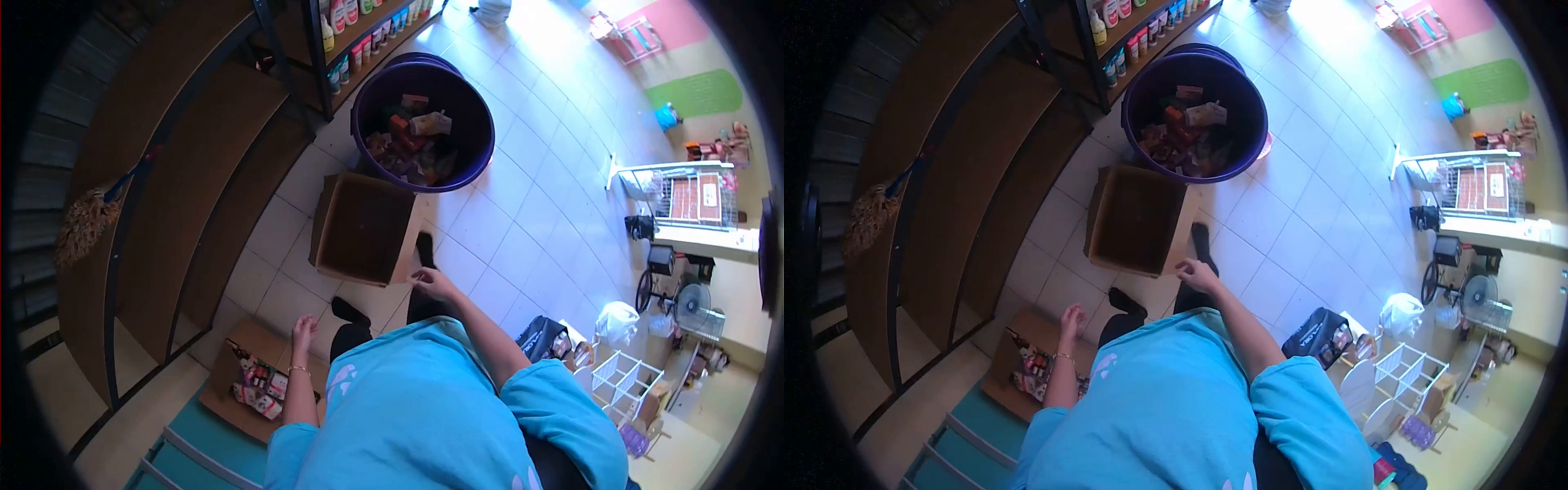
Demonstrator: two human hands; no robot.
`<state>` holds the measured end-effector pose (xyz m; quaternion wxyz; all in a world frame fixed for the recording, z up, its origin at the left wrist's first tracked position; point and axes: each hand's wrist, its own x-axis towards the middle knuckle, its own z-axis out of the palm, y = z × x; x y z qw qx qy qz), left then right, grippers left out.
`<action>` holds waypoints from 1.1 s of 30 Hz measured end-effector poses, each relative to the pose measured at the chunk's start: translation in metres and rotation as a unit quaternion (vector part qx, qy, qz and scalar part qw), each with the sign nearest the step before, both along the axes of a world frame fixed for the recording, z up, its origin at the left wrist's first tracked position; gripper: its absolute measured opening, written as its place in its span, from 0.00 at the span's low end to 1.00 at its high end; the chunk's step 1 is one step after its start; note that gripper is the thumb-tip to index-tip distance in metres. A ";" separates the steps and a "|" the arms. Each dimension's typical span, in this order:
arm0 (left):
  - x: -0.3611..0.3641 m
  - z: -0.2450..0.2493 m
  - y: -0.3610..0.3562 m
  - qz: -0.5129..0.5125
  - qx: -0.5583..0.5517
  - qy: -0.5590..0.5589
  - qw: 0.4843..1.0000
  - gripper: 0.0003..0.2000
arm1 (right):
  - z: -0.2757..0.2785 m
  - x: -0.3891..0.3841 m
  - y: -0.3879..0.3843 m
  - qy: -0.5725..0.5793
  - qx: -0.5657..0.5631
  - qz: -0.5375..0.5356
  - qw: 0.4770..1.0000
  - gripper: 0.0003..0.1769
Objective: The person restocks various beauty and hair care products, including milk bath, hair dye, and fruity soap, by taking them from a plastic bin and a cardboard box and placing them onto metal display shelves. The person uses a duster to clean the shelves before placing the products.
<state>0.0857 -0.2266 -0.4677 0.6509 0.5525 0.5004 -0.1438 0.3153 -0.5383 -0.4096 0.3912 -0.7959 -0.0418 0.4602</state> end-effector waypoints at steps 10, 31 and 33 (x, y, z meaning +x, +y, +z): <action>0.142 -0.008 -0.102 0.176 0.036 0.112 0.977 0.12 | -0.096 0.267 -0.097 -0.113 -0.067 0.000 0.991 0.13; 0.347 -0.042 -0.180 0.147 0.191 -0.039 0.970 0.11 | -0.376 0.425 -0.070 -0.002 -0.425 0.035 0.905 0.23; 0.347 -0.041 -0.187 0.085 0.204 -0.023 0.975 0.10 | -0.375 0.430 -0.070 -0.053 -0.421 0.013 0.906 0.23</action>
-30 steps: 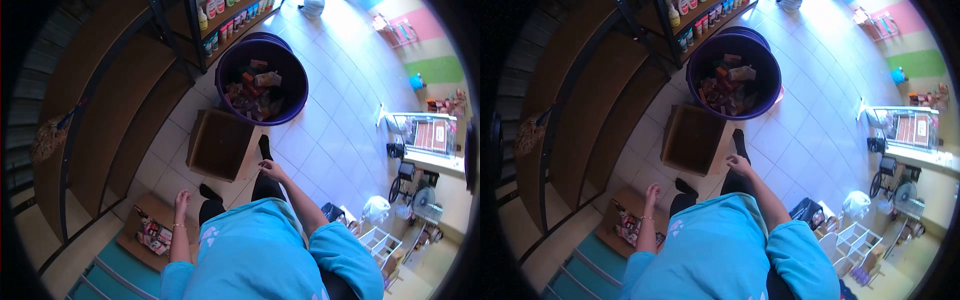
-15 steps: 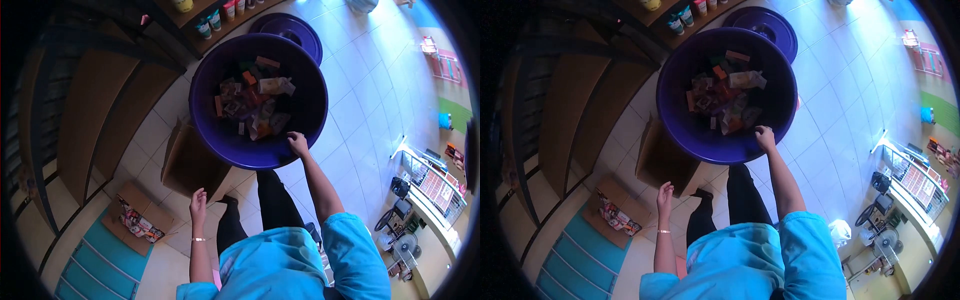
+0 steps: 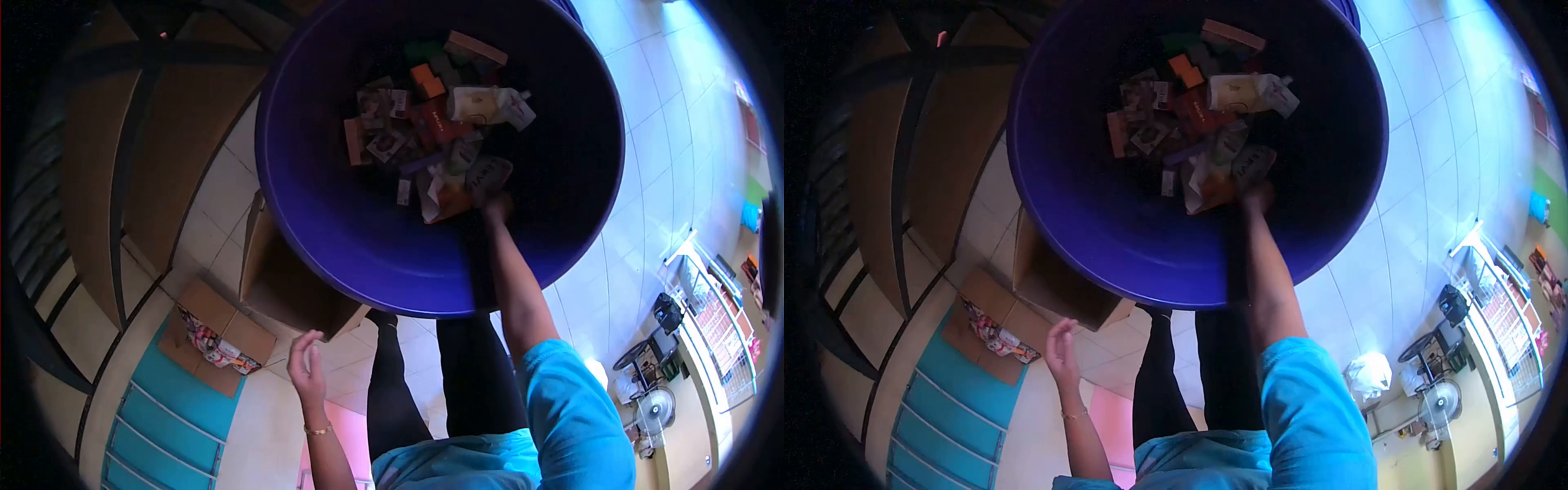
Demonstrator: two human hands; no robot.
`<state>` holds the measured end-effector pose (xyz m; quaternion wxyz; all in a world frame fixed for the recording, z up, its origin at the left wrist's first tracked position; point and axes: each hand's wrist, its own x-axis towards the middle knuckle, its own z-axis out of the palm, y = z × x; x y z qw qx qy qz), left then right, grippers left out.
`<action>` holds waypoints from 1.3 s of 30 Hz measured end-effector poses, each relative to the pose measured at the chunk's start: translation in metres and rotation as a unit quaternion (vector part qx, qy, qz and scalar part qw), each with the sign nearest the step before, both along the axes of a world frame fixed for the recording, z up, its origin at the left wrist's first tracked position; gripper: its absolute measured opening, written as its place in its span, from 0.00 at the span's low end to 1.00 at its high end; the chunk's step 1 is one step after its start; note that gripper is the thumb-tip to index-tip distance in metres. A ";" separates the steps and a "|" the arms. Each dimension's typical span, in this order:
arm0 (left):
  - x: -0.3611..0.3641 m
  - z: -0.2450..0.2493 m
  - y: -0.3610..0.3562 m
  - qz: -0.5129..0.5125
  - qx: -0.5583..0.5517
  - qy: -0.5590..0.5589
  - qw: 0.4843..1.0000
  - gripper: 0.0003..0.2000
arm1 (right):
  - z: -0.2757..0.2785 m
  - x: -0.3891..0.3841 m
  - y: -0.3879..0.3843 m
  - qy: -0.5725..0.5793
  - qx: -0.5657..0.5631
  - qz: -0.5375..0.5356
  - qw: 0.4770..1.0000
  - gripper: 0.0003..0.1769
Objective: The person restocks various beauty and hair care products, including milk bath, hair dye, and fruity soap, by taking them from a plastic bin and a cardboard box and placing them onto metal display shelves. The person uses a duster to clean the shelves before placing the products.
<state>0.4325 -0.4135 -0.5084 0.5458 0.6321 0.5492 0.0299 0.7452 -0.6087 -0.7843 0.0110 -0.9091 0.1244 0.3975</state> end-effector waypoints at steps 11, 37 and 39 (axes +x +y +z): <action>0.006 0.073 -0.016 0.029 0.037 -0.121 0.992 0.07 | 0.185 -0.003 -0.014 -0.234 0.293 0.259 0.890 0.11; -0.388 0.350 -0.044 0.068 -0.320 -0.717 0.616 0.55 | 0.746 -0.515 0.203 0.178 0.753 0.523 0.358 0.21; -0.378 0.368 -0.050 0.132 -0.319 -0.781 0.521 0.55 | 0.741 -0.530 0.231 0.207 0.732 0.528 0.379 0.19</action>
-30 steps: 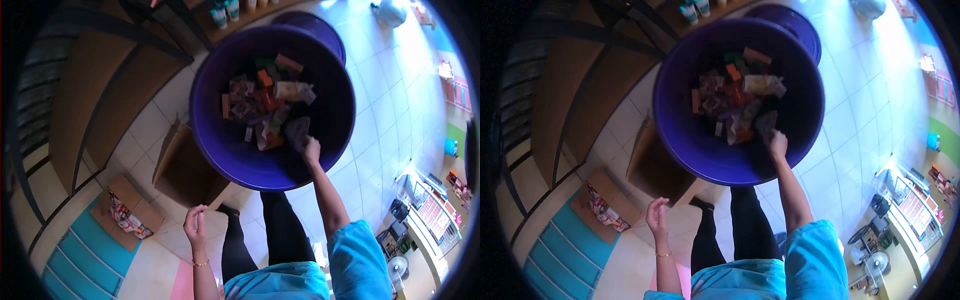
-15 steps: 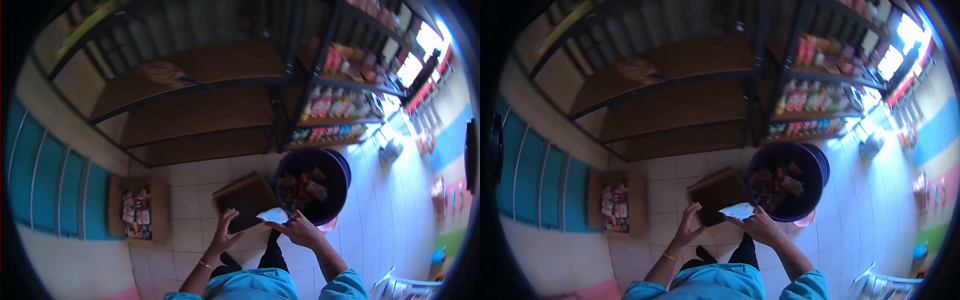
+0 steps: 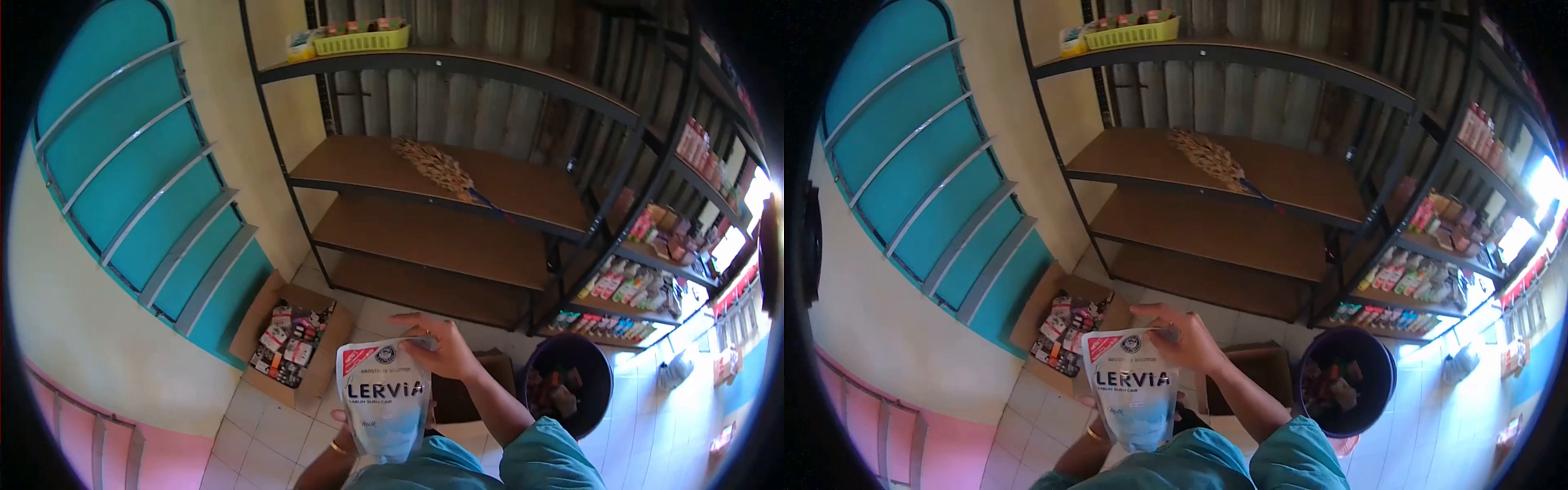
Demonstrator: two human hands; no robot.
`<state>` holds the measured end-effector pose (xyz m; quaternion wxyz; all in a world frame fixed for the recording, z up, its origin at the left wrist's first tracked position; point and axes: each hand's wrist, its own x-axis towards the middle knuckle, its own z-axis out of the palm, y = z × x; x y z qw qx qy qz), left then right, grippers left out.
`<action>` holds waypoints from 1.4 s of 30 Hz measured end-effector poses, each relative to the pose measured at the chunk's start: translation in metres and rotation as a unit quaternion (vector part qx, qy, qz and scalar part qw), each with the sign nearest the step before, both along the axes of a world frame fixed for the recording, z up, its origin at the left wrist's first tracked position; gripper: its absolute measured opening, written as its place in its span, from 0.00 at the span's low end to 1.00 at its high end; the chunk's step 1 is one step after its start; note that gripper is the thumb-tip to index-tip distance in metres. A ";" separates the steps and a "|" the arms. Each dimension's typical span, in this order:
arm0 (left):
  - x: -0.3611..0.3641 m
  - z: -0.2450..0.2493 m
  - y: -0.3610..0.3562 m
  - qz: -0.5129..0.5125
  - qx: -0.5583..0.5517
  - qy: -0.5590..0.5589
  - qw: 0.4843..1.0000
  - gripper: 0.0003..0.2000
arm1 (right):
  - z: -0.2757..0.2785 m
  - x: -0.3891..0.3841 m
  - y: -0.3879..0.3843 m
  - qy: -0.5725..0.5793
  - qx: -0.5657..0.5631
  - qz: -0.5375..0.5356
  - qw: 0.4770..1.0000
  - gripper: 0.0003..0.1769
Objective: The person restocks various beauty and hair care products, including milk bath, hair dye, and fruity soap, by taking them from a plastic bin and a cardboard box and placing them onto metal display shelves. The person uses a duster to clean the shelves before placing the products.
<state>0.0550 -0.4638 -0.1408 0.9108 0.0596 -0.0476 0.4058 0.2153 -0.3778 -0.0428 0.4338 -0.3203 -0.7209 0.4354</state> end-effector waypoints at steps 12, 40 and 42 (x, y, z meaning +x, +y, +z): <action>-0.029 0.020 0.229 0.120 0.032 0.038 0.992 0.55 | -0.081 0.105 0.321 -0.351 0.113 -0.352 0.860 0.31; -0.093 0.021 0.476 0.240 0.202 0.113 0.943 0.37 | -0.124 0.032 0.273 -0.178 0.046 -0.400 0.898 0.15; -0.096 0.010 0.477 0.280 0.066 0.065 0.955 0.36 | -0.123 0.029 0.250 -0.268 0.183 -0.333 0.885 0.16</action>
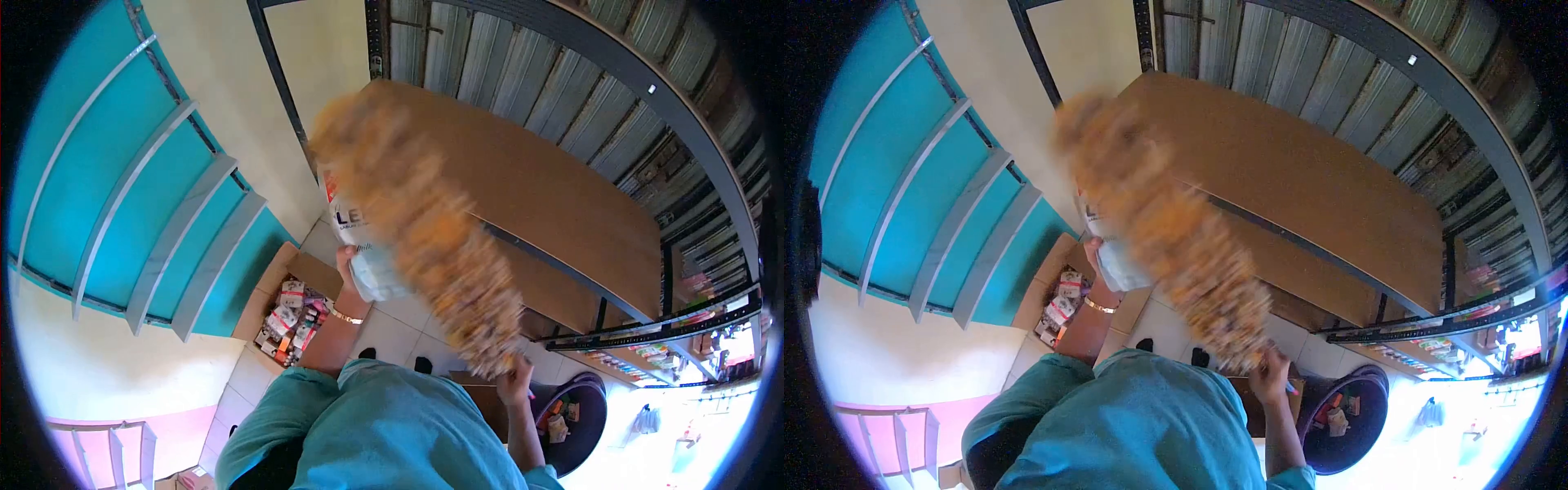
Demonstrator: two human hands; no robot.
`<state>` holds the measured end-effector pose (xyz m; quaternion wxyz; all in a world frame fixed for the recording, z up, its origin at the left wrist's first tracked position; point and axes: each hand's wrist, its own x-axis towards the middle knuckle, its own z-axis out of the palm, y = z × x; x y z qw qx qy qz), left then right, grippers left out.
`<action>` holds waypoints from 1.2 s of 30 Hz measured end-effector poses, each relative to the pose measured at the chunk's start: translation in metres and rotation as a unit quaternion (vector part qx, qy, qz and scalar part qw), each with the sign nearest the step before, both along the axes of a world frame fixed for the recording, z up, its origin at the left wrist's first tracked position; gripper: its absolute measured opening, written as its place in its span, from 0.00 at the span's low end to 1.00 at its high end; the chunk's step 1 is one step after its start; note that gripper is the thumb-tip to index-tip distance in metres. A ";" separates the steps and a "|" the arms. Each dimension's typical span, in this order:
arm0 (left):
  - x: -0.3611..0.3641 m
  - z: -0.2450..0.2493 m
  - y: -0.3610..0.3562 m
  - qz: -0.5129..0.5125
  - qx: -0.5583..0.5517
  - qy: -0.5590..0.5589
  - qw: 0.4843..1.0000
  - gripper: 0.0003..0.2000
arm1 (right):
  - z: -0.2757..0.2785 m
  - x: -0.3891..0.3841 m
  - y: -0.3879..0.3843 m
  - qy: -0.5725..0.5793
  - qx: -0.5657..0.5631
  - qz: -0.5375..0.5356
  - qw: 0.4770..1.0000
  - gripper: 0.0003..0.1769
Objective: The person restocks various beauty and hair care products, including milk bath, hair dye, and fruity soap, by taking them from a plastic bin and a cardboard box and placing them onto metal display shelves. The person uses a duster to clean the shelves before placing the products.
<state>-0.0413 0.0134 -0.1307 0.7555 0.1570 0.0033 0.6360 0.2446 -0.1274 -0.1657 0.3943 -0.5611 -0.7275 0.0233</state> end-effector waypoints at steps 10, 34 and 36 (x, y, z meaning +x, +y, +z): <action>-0.037 -0.034 0.010 0.066 -0.039 0.051 0.996 0.33 | 0.021 -0.017 -0.020 0.101 -0.003 0.001 0.995 0.15; -0.029 0.000 0.007 0.008 -0.011 0.006 1.000 0.31 | -0.008 -0.050 -0.049 0.430 -0.134 -0.070 0.890 0.11; -0.041 -0.041 0.017 -0.041 0.008 -0.071 0.997 0.26 | 0.017 -0.039 -0.050 0.220 -0.128 0.034 0.966 0.14</action>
